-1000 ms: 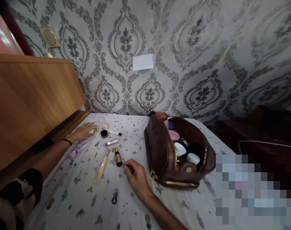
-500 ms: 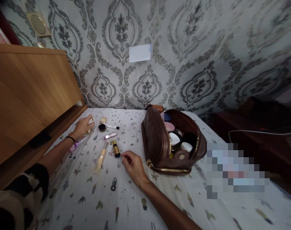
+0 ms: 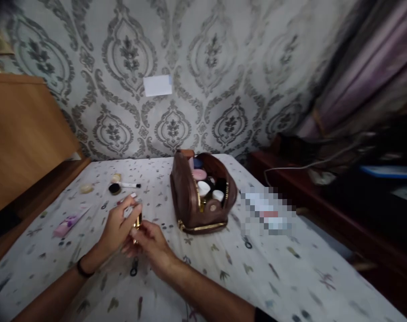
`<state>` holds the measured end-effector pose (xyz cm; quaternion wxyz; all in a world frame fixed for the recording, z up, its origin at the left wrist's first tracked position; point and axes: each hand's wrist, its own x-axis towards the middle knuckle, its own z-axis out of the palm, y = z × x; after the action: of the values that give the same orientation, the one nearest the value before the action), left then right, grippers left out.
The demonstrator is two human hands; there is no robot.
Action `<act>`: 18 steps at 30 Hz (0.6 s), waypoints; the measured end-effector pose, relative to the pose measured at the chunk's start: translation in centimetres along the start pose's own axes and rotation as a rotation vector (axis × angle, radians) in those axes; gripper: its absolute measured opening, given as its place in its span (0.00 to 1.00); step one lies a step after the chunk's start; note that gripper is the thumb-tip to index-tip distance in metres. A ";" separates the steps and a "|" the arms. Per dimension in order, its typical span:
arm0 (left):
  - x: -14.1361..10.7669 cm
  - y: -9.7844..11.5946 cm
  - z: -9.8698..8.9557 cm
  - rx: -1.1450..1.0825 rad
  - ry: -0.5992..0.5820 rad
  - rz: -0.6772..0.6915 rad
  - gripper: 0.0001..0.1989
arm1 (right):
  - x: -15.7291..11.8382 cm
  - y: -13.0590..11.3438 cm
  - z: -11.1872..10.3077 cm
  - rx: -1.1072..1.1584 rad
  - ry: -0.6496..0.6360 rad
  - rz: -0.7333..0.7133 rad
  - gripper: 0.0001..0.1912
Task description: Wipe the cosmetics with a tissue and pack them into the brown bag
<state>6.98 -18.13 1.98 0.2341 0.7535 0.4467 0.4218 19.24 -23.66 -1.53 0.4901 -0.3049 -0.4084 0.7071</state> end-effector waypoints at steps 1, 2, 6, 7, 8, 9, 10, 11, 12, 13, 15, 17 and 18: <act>-0.3 0.3 0.1 0.000 -0.004 -0.003 0.14 | -0.4 0.1 -0.3 -0.006 0.010 0.012 0.26; -0.6 0.4 0.2 -0.007 0.005 -0.019 0.16 | -0.8 0.1 -0.7 -0.042 0.018 0.018 0.25; -1.4 0.9 0.2 -0.095 -0.022 -0.114 0.18 | -2.5 -0.1 -2.3 -0.477 0.081 -0.101 0.14; -1.7 1.0 0.4 -0.090 -0.056 -0.114 0.18 | -2.8 -0.2 -2.6 -0.626 0.107 -0.154 0.09; -2.1 1.1 0.6 -0.065 -0.092 -0.105 0.18 | -3.1 -0.2 -2.8 -0.768 0.128 -0.195 0.03; -2.4 1.1 0.9 -0.026 -0.126 -0.094 0.17 | -3.3 -0.3 -3.0 -0.895 0.134 -0.216 0.02; -2.6 1.0 1.1 0.011 -0.150 -0.087 0.17 | -3.5 -0.3 -3.1 -1.001 0.125 -0.219 0.05; -2.8 0.8 1.3 0.033 -0.178 -0.091 0.17 | -3.6 -0.3 -3.2 -1.086 0.108 -0.210 0.07; -3.0 0.6 1.5 0.030 -0.211 -0.109 0.18 | -3.8 -0.3 -3.3 -1.146 0.084 -0.200 0.08; -3.0 0.2 1.6 0.000 -0.241 -0.146 0.19 | -3.9 -0.4 -3.4 -1.175 0.057 -0.201 0.09; -3.2 -0.5 1.6 -0.127 -0.264 -0.273 0.20 | -4.3 -0.8 -3.5 -1.113 -0.008 -0.255 0.10; -3.6 -1.1 1.4 -0.285 -0.209 -0.419 0.21 | -4.5 -1.3 -3.4 -0.913 -0.025 -0.319 0.12; -3.9 -1.3 1.4 -0.350 -0.167 -0.471 0.22 | -4.6 -1.3 -3.3 -0.783 -0.012 -0.317 0.13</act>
<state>6.54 -20.83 -1.40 0.4878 0.6093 0.5088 0.3632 24.08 -26.80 -1.78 0.4377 -0.3975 -0.6908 0.4163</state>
